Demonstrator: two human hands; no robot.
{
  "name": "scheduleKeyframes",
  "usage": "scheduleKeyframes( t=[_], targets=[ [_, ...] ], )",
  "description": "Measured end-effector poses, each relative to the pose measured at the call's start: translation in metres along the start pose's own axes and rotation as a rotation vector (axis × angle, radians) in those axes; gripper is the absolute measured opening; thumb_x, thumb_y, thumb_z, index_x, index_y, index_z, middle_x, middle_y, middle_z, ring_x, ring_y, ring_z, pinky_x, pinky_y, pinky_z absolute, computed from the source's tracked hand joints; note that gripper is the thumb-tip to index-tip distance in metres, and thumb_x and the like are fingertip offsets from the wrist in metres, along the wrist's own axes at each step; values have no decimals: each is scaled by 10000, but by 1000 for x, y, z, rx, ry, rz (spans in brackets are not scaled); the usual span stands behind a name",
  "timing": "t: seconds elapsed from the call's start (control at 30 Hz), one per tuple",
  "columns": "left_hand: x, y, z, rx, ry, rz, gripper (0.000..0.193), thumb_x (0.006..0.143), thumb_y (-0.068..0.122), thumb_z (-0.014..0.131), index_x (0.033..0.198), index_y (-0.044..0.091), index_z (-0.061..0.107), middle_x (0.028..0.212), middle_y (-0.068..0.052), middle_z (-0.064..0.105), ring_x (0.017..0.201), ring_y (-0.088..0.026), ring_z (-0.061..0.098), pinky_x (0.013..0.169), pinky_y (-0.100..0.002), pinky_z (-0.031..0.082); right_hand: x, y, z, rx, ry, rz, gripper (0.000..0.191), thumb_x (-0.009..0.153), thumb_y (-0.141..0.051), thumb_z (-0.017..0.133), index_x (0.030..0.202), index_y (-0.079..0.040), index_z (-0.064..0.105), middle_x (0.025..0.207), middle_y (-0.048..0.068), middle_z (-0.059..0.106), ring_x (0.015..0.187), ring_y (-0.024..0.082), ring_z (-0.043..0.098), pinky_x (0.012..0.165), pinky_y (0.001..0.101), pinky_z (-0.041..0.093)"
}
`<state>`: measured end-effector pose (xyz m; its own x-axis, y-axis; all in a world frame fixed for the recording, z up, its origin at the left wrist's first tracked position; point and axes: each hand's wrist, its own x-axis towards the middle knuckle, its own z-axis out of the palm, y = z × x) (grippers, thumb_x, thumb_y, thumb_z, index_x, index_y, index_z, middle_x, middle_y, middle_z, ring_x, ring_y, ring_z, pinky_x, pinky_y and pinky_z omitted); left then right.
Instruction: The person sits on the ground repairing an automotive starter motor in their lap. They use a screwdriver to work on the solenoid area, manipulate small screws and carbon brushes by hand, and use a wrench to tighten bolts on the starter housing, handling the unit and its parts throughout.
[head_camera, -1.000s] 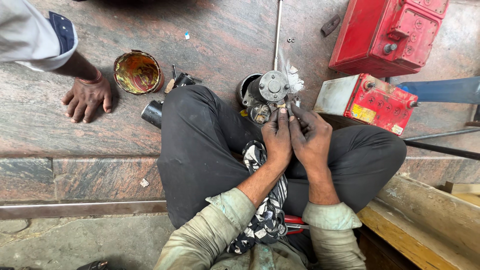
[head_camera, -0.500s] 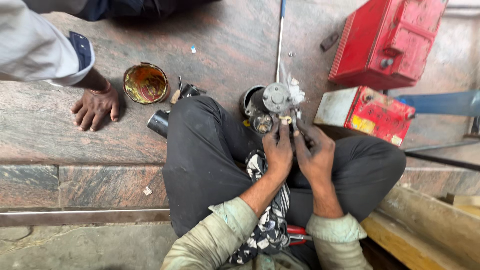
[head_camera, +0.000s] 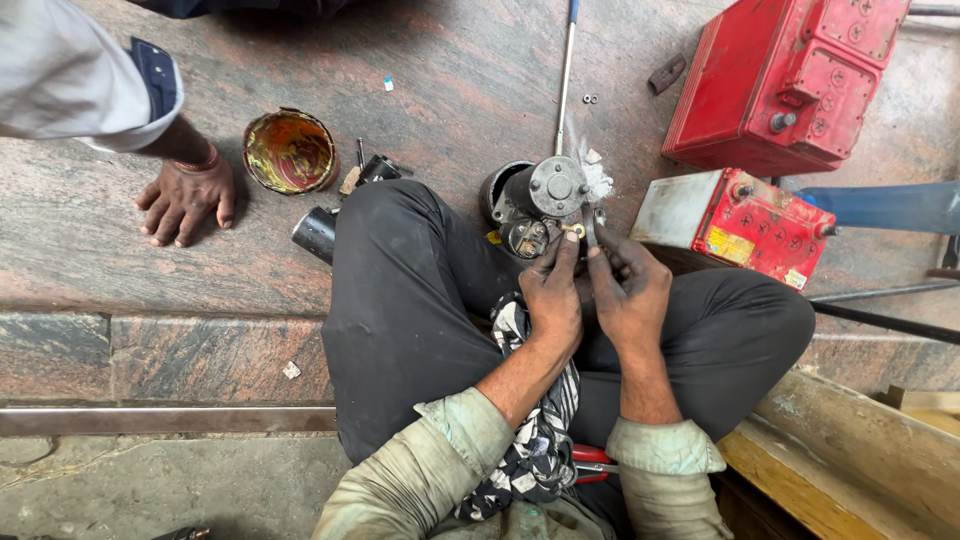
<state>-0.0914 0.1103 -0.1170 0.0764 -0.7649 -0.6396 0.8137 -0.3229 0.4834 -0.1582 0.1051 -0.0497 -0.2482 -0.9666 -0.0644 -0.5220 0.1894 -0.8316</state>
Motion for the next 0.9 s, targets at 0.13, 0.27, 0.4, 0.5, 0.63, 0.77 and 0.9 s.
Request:
scheduleKeyframes(
  t=[0.13, 0.27, 0.4, 0.5, 0.63, 0.77, 0.9],
  targets=[
    [0, -4, -2, 31, -39, 58, 277, 1038, 168, 643, 1145, -72, 731, 956, -47, 707, 786, -70, 604, 671, -230, 520, 0, -1, -1, -55, 17, -78, 303, 949, -72, 707, 1238, 18, 727, 764, 33, 618, 651, 59, 524, 567, 233, 451],
    [-1, -3, -5, 44, -120, 93, 275, 1060, 181, 598, 1146, -52, 716, 965, -33, 708, 824, -49, 616, 706, -205, 527, -10, -6, -2, -59, 46, -134, 295, 958, -79, 700, 1238, 11, 728, 829, 41, 655, 694, 66, 556, 578, 241, 468],
    [0, -4, -7, 85, -108, 99, 276, 1078, 173, 601, 1085, -78, 717, 913, -39, 689, 774, -57, 585, 654, -222, 510, -7, -7, 1, -90, 22, -135, 307, 948, -71, 709, 1243, 9, 735, 809, 65, 639, 665, 78, 537, 565, 253, 454],
    [1, -4, -7, 84, -115, 109, 272, 1070, 171, 603, 1088, -73, 720, 921, -36, 695, 781, -52, 582, 663, -218, 508, -1, -8, 3, -115, 21, -110, 309, 945, -56, 711, 1247, 4, 745, 754, 83, 605, 622, 85, 521, 539, 261, 434],
    [0, -2, -8, 150, -106, 120, 270, 1070, 168, 610, 1092, -71, 734, 908, -34, 701, 780, -45, 566, 660, -217, 495, -7, -14, 4, -141, 28, -82, 275, 947, -44, 698, 1213, 11, 742, 731, 70, 626, 580, 72, 535, 511, 260, 436],
    [-2, 3, -7, 117, -95, 73, 268, 1050, 168, 602, 1106, -58, 736, 911, -17, 712, 785, -42, 585, 673, -212, 506, -12, -18, 2, -71, 6, -185, 269, 938, -36, 685, 1197, 32, 715, 842, 62, 679, 610, 50, 550, 511, 254, 449],
    [-2, 4, -7, 189, -90, 131, 273, 1056, 162, 621, 1082, -80, 743, 890, -10, 701, 763, -45, 551, 639, -218, 479, -6, -17, 1, -172, 35, -192, 232, 926, -25, 710, 1147, 40, 739, 732, 84, 614, 597, 89, 523, 532, 288, 429]
  ],
)
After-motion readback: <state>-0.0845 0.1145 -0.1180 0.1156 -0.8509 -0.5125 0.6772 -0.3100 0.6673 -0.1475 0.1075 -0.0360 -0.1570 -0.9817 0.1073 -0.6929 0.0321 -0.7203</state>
